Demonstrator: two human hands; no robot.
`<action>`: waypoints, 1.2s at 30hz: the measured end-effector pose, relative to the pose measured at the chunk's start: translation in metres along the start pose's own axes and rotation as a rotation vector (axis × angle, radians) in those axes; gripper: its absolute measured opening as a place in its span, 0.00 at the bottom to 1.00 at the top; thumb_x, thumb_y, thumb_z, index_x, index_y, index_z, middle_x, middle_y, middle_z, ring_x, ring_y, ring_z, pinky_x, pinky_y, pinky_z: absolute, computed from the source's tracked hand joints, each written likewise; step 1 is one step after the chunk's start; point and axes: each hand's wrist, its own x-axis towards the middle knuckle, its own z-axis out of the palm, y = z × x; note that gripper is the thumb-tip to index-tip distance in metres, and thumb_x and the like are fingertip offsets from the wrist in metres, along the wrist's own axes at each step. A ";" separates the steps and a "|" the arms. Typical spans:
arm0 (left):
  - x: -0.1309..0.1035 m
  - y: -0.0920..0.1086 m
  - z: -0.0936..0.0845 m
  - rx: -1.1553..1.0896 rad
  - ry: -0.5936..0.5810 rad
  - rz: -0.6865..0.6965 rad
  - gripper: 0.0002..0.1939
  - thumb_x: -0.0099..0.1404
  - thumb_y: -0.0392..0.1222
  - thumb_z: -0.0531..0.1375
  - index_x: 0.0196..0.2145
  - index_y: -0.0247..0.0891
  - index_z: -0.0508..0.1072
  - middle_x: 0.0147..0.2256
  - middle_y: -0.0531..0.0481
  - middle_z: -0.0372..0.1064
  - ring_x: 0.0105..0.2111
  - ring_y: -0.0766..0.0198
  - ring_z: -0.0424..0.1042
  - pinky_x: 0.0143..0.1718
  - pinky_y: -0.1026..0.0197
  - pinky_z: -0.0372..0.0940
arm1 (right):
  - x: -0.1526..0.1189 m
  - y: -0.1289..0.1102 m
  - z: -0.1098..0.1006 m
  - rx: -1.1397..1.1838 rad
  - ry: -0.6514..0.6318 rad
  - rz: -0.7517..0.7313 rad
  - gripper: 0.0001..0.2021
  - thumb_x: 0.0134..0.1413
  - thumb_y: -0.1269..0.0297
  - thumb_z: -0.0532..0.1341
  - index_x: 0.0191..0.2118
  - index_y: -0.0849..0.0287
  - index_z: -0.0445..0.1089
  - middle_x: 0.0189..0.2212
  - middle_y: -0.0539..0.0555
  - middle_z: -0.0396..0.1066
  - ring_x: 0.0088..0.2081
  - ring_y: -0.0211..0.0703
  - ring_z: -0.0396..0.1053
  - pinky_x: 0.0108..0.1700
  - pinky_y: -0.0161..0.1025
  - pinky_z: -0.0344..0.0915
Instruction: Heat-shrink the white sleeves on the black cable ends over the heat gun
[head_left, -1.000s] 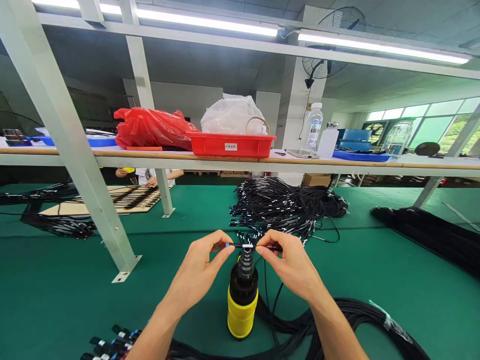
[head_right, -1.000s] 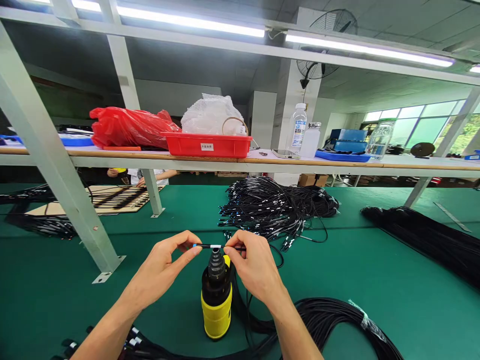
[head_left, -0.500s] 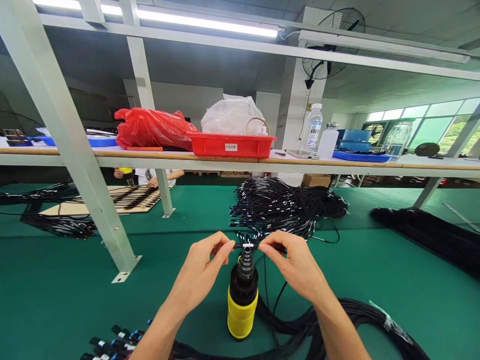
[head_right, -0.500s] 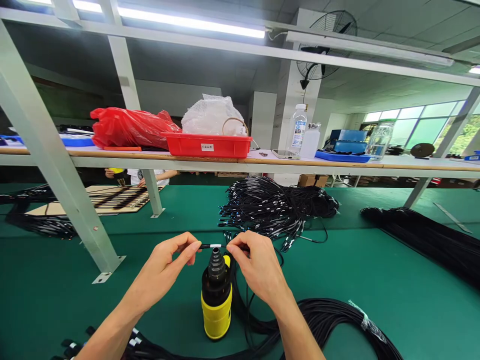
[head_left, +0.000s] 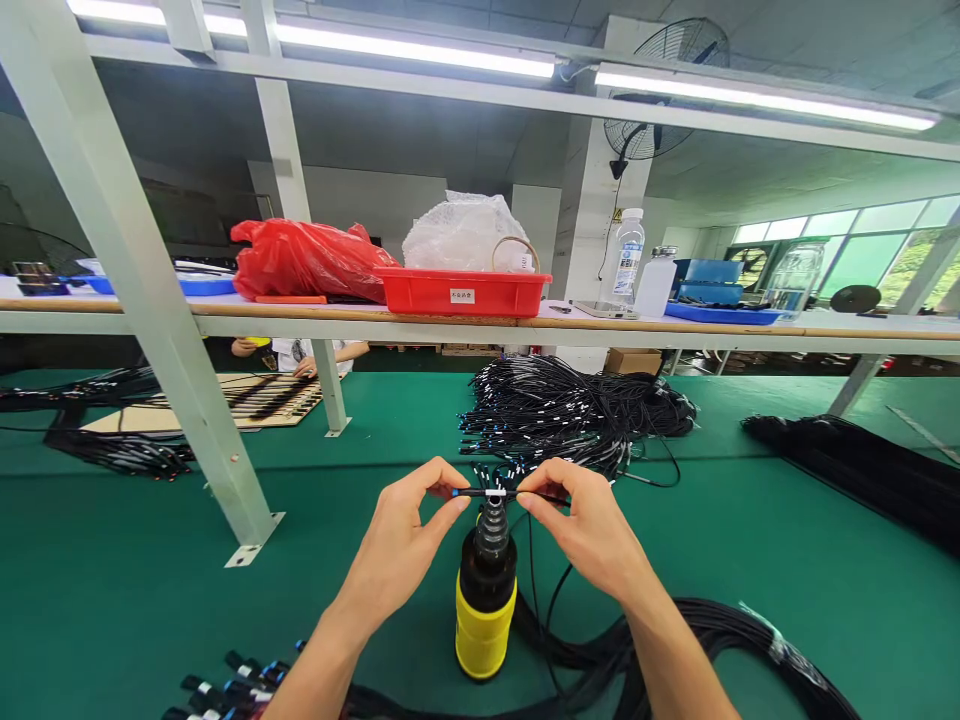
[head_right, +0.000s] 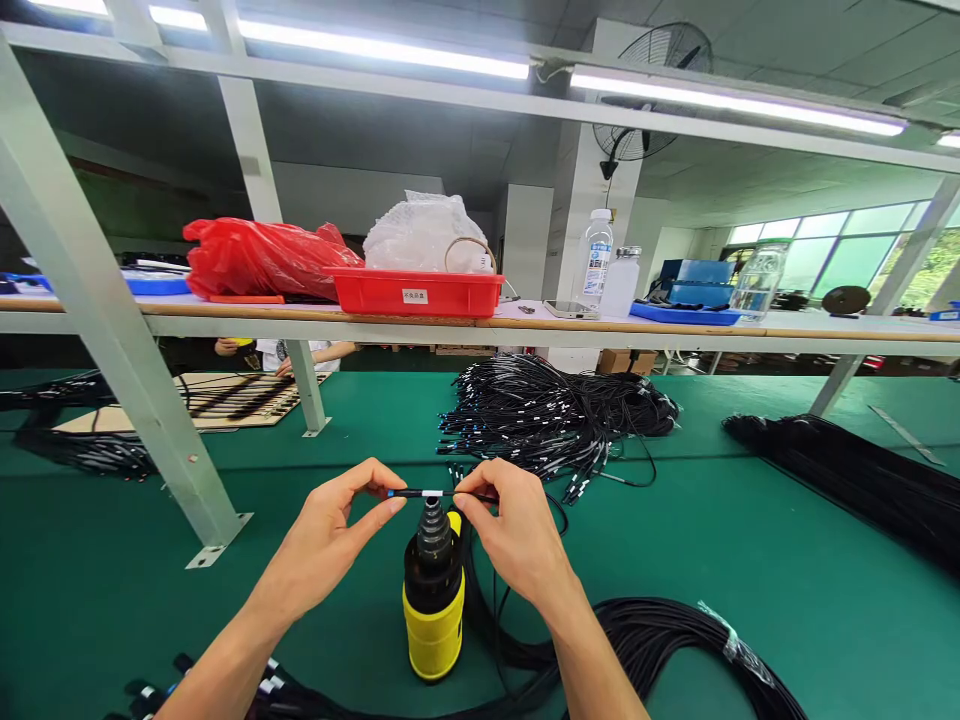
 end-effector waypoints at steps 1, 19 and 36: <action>0.000 0.000 0.000 0.020 -0.012 -0.003 0.07 0.68 0.45 0.55 0.33 0.42 0.68 0.32 0.56 0.68 0.36 0.63 0.67 0.38 0.62 0.59 | 0.000 0.000 0.000 -0.012 -0.012 -0.002 0.06 0.57 0.67 0.60 0.30 0.58 0.73 0.29 0.49 0.74 0.31 0.39 0.68 0.32 0.33 0.59; -0.001 0.001 0.002 0.165 -0.031 -0.014 0.22 0.72 0.54 0.45 0.25 0.41 0.62 0.25 0.55 0.63 0.31 0.61 0.63 0.37 0.59 0.55 | -0.004 -0.003 0.000 -0.093 -0.081 -0.026 0.17 0.65 0.61 0.53 0.25 0.58 0.66 0.20 0.45 0.62 0.23 0.35 0.55 0.27 0.34 0.49; 0.000 0.001 0.004 0.197 -0.026 -0.016 0.26 0.72 0.55 0.43 0.20 0.41 0.59 0.23 0.55 0.59 0.30 0.60 0.62 0.37 0.57 0.56 | -0.003 -0.002 0.002 -0.087 -0.071 -0.034 0.21 0.67 0.59 0.50 0.21 0.58 0.62 0.18 0.45 0.59 0.23 0.35 0.54 0.28 0.34 0.49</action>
